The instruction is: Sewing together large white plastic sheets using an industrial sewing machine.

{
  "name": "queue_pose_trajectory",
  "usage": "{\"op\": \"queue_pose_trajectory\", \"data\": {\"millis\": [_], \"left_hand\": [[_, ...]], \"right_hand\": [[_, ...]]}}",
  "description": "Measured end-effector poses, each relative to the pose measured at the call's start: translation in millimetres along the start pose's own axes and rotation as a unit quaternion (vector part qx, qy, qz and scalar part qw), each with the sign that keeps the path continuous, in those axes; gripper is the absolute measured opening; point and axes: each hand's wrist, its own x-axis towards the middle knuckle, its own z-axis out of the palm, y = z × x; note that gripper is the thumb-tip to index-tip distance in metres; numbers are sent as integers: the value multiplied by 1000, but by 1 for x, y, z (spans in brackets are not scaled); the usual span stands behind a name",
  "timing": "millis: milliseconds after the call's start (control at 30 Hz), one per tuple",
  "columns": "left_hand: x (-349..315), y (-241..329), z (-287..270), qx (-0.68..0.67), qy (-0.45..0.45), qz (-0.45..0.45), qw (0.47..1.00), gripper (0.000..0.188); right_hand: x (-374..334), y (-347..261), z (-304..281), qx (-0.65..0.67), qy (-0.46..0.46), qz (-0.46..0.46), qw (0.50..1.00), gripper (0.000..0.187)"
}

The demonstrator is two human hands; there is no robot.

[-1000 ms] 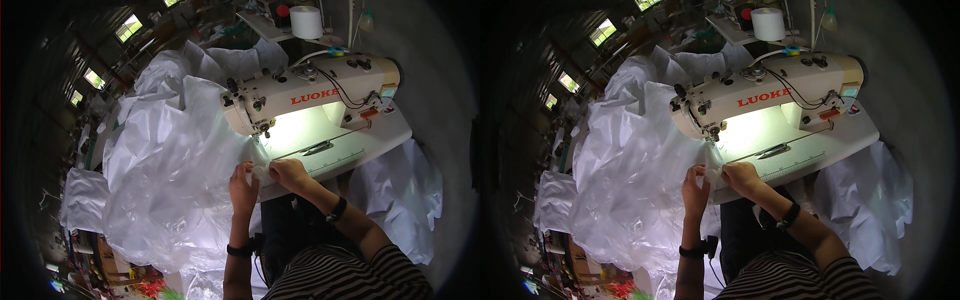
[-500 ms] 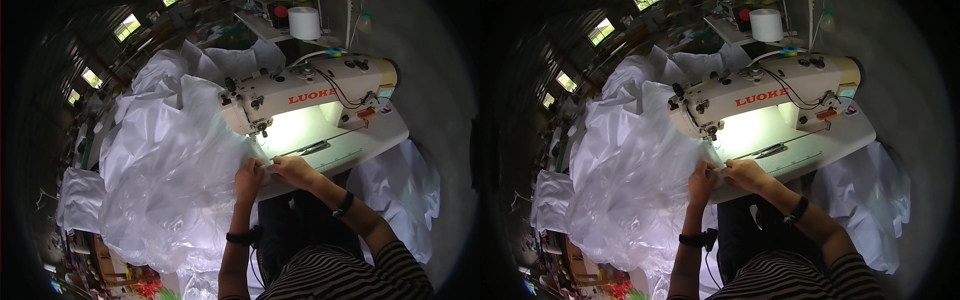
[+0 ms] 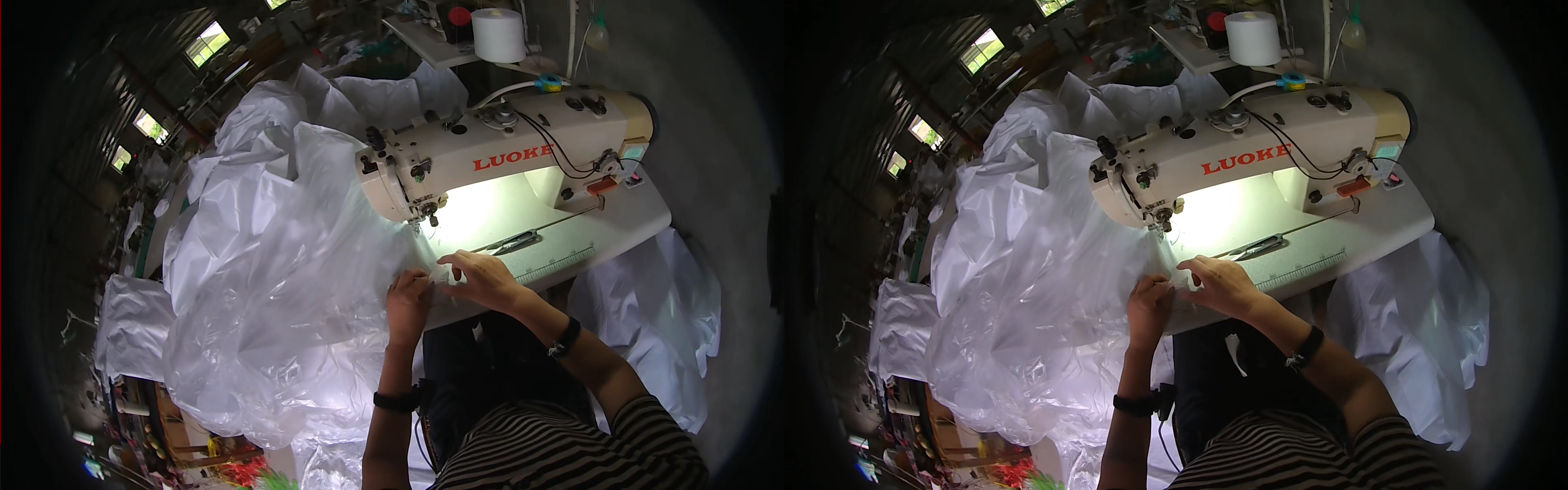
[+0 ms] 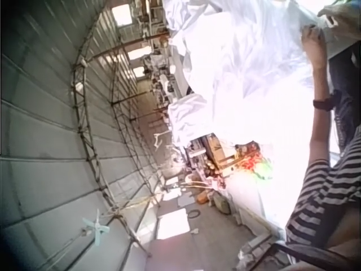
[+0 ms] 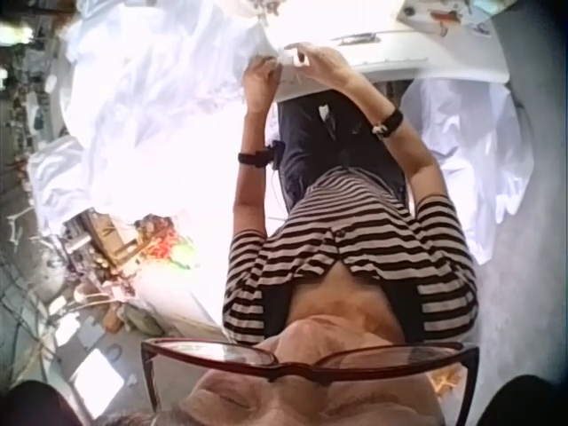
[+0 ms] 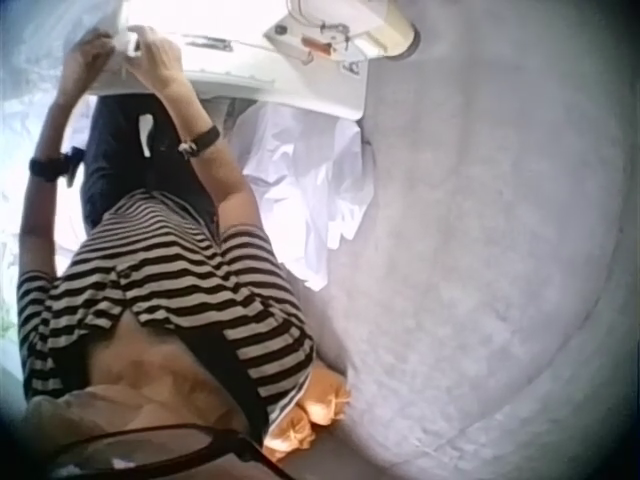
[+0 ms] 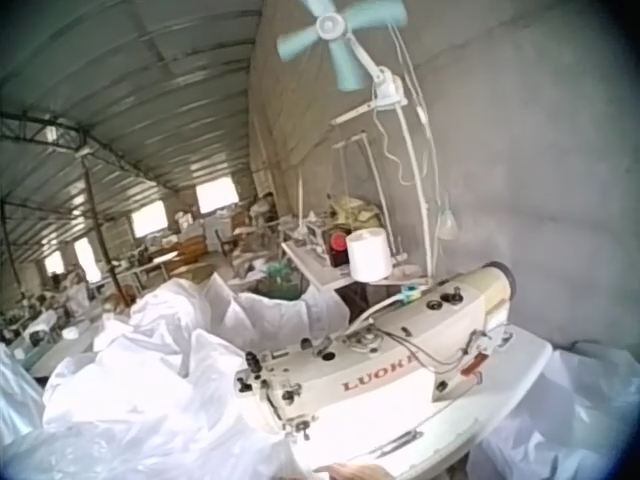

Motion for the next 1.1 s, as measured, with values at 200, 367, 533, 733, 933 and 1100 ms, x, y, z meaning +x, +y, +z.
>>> {"op": "queue_pose_trajectory", "data": {"millis": [200,367,533,733,933,1100], "left_hand": [[4,-6,1,-29,10,-20,999,14],[2,-8,4,-79,28,-62,995,12],[3,-11,5,14,-7,-47,999,8],[7,-10,10,41,1,-76,996,15],[10,-8,10,46,-3,-92,995,18],[13,-3,12,65,-9,-114,991,18]], "right_hand": [[4,9,8,-71,31,-88,993,14],[15,11,14,-53,-7,-77,996,17],[12,5,11,-40,7,-9,999,20],[13,-2,20,-70,51,20,996,20],[13,-2,25,-72,62,48,994,18],[12,1,29,-89,74,26,993,16]]}}
